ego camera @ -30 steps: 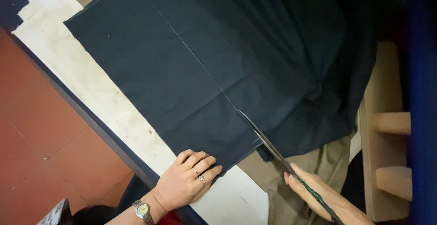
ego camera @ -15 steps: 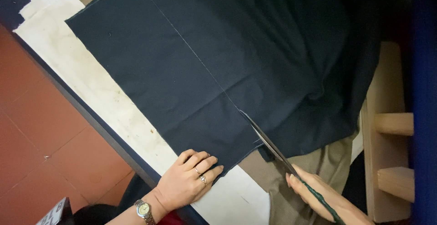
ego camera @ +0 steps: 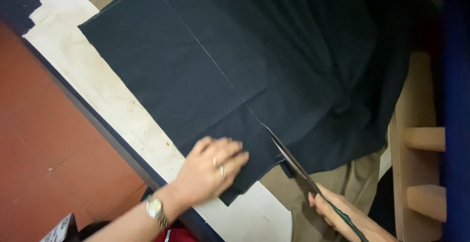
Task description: Marking fabric with a ruler and chalk before cutting it into specific shapes with scissors.
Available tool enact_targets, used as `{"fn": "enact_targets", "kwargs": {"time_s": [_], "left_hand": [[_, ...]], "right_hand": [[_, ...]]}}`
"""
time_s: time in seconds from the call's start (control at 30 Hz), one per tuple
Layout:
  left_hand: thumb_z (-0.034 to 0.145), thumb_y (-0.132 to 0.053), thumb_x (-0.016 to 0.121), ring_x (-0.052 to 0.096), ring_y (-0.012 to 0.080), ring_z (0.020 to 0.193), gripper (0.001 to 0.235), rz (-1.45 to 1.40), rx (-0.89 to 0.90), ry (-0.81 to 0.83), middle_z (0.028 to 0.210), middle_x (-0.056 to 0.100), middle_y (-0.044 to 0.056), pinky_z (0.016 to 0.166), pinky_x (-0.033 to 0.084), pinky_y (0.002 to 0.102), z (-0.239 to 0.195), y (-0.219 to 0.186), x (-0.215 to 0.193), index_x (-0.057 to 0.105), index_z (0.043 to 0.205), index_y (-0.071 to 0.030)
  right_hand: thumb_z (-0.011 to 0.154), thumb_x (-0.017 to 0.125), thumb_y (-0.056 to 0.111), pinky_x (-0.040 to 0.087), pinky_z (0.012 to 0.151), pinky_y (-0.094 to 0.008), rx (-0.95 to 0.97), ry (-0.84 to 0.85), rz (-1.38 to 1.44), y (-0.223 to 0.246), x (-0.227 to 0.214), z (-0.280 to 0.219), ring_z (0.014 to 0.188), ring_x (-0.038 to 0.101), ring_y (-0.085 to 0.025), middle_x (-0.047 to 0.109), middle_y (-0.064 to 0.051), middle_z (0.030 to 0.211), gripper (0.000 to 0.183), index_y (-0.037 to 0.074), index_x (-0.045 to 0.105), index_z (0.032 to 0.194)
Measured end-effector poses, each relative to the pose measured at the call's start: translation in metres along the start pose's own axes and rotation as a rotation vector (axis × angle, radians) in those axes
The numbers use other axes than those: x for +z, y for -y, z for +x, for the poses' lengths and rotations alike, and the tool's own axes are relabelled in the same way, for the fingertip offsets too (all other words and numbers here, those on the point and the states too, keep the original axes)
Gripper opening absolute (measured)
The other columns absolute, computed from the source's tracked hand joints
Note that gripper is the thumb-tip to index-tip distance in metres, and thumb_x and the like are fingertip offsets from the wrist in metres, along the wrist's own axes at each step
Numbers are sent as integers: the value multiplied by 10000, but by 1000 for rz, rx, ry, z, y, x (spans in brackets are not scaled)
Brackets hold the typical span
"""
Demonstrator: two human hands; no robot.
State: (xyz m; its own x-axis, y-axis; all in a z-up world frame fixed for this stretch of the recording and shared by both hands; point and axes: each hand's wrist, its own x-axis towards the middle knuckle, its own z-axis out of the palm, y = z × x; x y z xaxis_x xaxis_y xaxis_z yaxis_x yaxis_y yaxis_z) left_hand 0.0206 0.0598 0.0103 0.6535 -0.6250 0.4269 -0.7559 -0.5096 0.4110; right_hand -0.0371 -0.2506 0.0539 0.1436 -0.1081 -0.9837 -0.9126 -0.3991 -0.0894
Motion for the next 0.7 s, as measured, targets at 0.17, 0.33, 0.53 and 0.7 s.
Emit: {"fn": "enact_targets", "kwargs": {"time_s": [0.17, 0.33, 0.53, 0.7], "left_hand": [[943, -258, 555, 538, 286, 1187, 305, 60, 13, 173, 1269, 576, 107, 989, 374, 445, 5, 27, 6, 613, 1212, -126], [956, -268, 523, 519, 294, 1206, 321, 21, -3, 220, 1272, 580, 120, 1007, 347, 461, 6, 27, 6, 607, 1226, -118], [950, -274, 536, 527, 294, 1197, 326, 44, 1, 206, 1268, 590, 119, 1004, 358, 460, 5, 29, 7, 622, 1224, -120], [960, -278, 514, 522, 302, 1203, 335, 9, -14, 234, 1268, 592, 129, 1006, 353, 469, 6, 29, 7, 621, 1231, -113]], "right_hand": [[962, 445, 383, 377, 800, -209, 44, -20, -88, 34, 7, -14, 940, 559, -79, 616, 34, 1109, 410, 236, 572, 1323], [939, 428, 465, 241, 1205, -247, -12, -103, -382, 62, 18, -24, 1361, 466, -20, 459, 147, 1496, 480, 321, 487, 1394], [984, 389, 450, 392, 800, -275, -116, -72, -369, 60, 16, -13, 849, 529, -111, 601, 13, 934, 336, 157, 547, 945], [966, 378, 438, 349, 1108, -279, 16, -81, -347, 69, 21, -19, 1253, 562, -95, 567, 95, 1396, 448, 246, 505, 1351]]}}
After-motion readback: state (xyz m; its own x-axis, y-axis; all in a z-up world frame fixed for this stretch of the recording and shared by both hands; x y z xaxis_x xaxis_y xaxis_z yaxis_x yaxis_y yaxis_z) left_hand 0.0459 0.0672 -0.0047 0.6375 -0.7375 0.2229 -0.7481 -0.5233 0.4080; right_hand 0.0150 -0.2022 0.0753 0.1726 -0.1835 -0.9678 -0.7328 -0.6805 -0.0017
